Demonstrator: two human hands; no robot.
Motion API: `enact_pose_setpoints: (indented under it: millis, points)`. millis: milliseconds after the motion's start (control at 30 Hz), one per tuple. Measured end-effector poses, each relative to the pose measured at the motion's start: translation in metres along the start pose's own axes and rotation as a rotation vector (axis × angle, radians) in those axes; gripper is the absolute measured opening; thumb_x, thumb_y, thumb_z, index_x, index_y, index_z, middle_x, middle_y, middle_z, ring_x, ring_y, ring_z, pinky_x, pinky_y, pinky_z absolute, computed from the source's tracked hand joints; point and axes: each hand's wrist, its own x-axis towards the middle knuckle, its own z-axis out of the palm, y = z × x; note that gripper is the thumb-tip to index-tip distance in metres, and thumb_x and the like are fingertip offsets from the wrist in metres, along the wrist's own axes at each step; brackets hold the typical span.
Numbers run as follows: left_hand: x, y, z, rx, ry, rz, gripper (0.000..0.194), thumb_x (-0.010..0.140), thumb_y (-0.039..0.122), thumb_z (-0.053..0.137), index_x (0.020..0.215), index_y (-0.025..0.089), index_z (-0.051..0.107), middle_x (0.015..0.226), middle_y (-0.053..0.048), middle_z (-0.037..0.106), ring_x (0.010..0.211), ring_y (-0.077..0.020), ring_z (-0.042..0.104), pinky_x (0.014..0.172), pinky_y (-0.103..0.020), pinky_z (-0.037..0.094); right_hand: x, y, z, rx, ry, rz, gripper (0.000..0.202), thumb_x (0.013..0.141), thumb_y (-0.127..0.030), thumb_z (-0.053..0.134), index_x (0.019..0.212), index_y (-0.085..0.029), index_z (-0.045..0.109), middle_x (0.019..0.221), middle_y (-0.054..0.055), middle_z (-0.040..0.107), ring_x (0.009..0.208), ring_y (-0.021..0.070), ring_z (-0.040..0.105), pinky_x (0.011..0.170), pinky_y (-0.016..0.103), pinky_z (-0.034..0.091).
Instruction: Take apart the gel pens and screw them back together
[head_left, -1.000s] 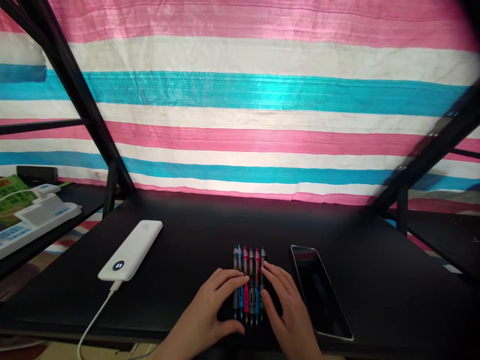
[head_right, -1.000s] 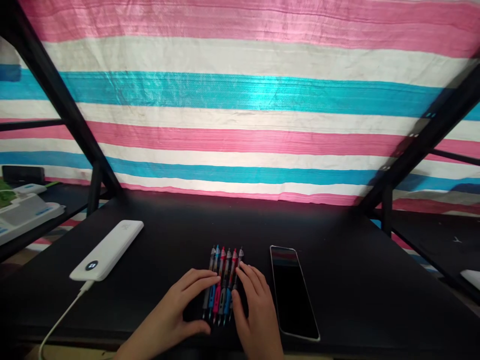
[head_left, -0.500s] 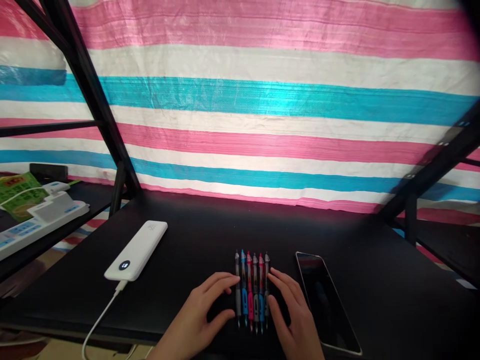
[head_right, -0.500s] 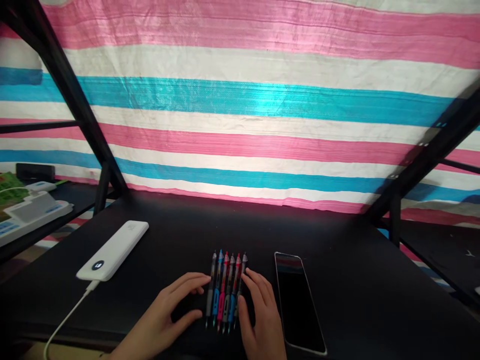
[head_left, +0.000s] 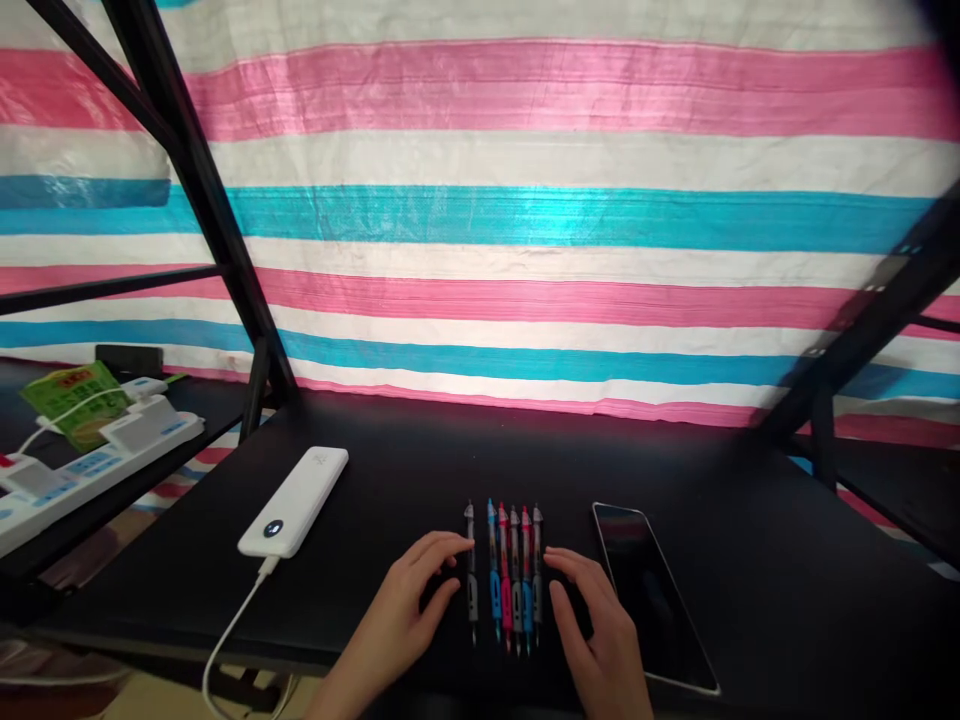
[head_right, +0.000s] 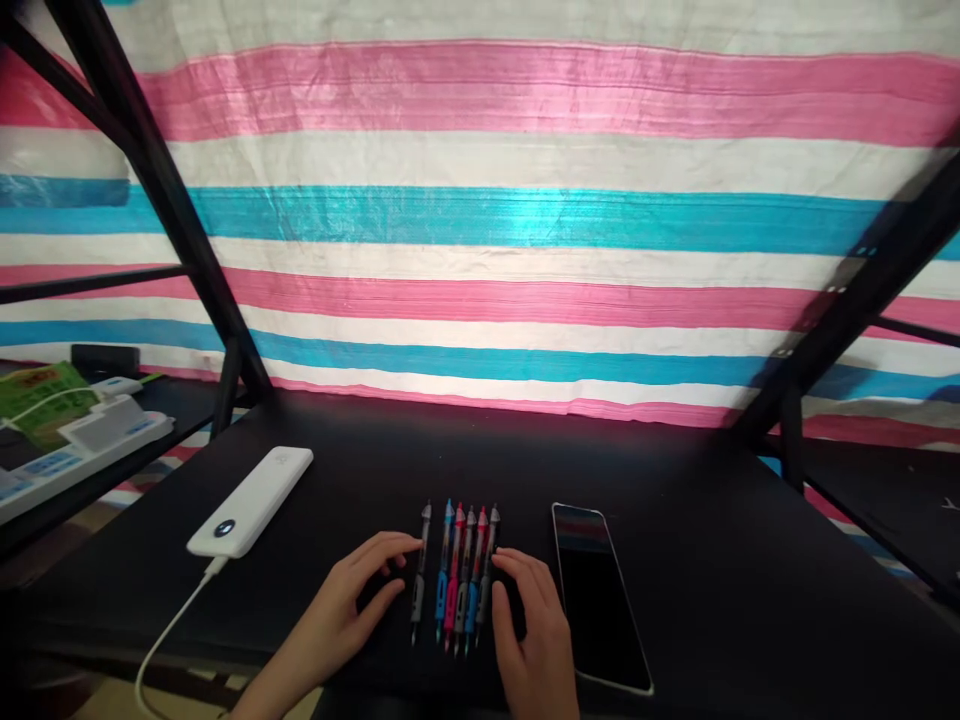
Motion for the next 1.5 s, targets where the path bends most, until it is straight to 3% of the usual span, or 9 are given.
enact_pose_setpoints:
  millis: [233,367,467,800,1067,1200,1267,1367,1500]
  points:
    - [0.001,-0.004,-0.001,0.015,0.058,-0.005,0.037,0.092,0.011,0.053,0.123,0.028,0.063,0.115,-0.007,0.069,0.094,-0.0206,0.066,0.083,-0.032,0.055,0.000,0.001,0.000,0.006,0.035,-0.030,0.019,0.098,-0.025,0.051,0.108,-0.022,0.067,0.112,0.010,0.070,0.105,0.0260,0.069,0.088,0.037,0.060]
    - [0.001,-0.004,0.000,0.067,0.046,0.051,0.038,0.093,0.010,0.049,0.123,0.029,0.064,0.123,-0.008,0.066,0.111,-0.0235,0.062,0.094,-0.038,0.053,0.001,-0.001,0.000,0.022,0.031,-0.019,0.019,0.099,-0.026,0.050,0.106,-0.022,0.067,0.110,0.010,0.070,0.102,0.0258,0.069,0.085,0.035,0.060]
    - [0.001,-0.002,0.002,0.133,0.023,0.105,0.037,0.094,0.007,0.044,0.116,0.028,0.065,0.127,-0.007,0.062,0.117,-0.0232,0.058,0.102,-0.041,0.049,0.001,-0.002,-0.001,0.034,0.019,-0.007,0.019,0.100,-0.027,0.050,0.104,-0.022,0.067,0.108,0.010,0.070,0.101,0.0255,0.069,0.085,0.035,0.060]
    - [0.005,-0.001,0.005,0.518,-0.114,0.156,0.046,0.087,-0.004,0.047,0.112,0.029,0.066,0.139,-0.008,0.054,0.124,-0.0302,0.049,0.093,-0.047,0.048,-0.001,-0.005,0.001,0.123,0.063,0.057,0.023,0.100,-0.036,0.051,0.102,-0.022,0.070,0.106,0.010,0.071,0.099,0.0268,0.069,0.081,0.035,0.060]
    - [0.010,-0.016,-0.003,0.641,-0.087,0.229,0.039,0.082,-0.008,0.049,0.099,0.025,0.064,0.127,-0.007,0.062,0.121,-0.0301,0.051,0.094,-0.046,0.044,-0.002,-0.007,0.002,0.212,0.078,0.080,0.023,0.099,-0.038,0.054,0.102,-0.023,0.071,0.106,0.009,0.070,0.101,0.0269,0.067,0.085,0.035,0.057]
    - [0.013,-0.016,0.001,0.605,0.072,0.302,0.038,0.090,-0.005,0.043,0.105,0.024,0.061,0.092,-0.002,0.067,0.094,-0.0195,0.061,0.103,-0.047,0.037,0.006,-0.016,-0.003,0.267,0.045,0.088,0.021,0.100,-0.035,0.052,0.104,-0.024,0.069,0.105,0.007,0.069,0.100,0.0248,0.066,0.086,0.032,0.054]
    - [0.017,-0.009,0.005,0.607,0.133,0.361,0.037,0.093,-0.002,0.041,0.109,0.025,0.062,0.086,-0.001,0.066,0.080,-0.0166,0.060,0.101,-0.046,0.037,0.013,-0.022,-0.004,0.282,-0.039,0.082,0.025,0.103,-0.035,0.045,0.108,-0.025,0.067,0.102,0.006,0.068,0.096,0.0228,0.067,0.081,0.030,0.054]
    - [0.025,0.007,0.013,0.635,0.143,0.457,0.031,0.097,0.007,0.045,0.114,0.026,0.063,0.088,-0.002,0.069,0.078,-0.0183,0.060,0.088,-0.042,0.039,0.021,-0.026,-0.002,0.262,-0.166,0.021,0.025,0.104,-0.032,0.044,0.112,-0.025,0.066,0.095,0.005,0.067,0.090,0.0222,0.066,0.080,0.030,0.054]
    - [0.035,0.020,0.017,0.685,0.113,0.513,0.024,0.099,0.012,0.048,0.114,0.022,0.063,0.084,-0.002,0.069,0.075,-0.0192,0.060,0.084,-0.041,0.038,0.022,-0.020,0.003,0.196,-0.223,-0.048,0.024,0.103,-0.028,0.044,0.096,-0.023,0.066,0.084,0.004,0.066,0.081,0.0211,0.065,0.072,0.028,0.052]
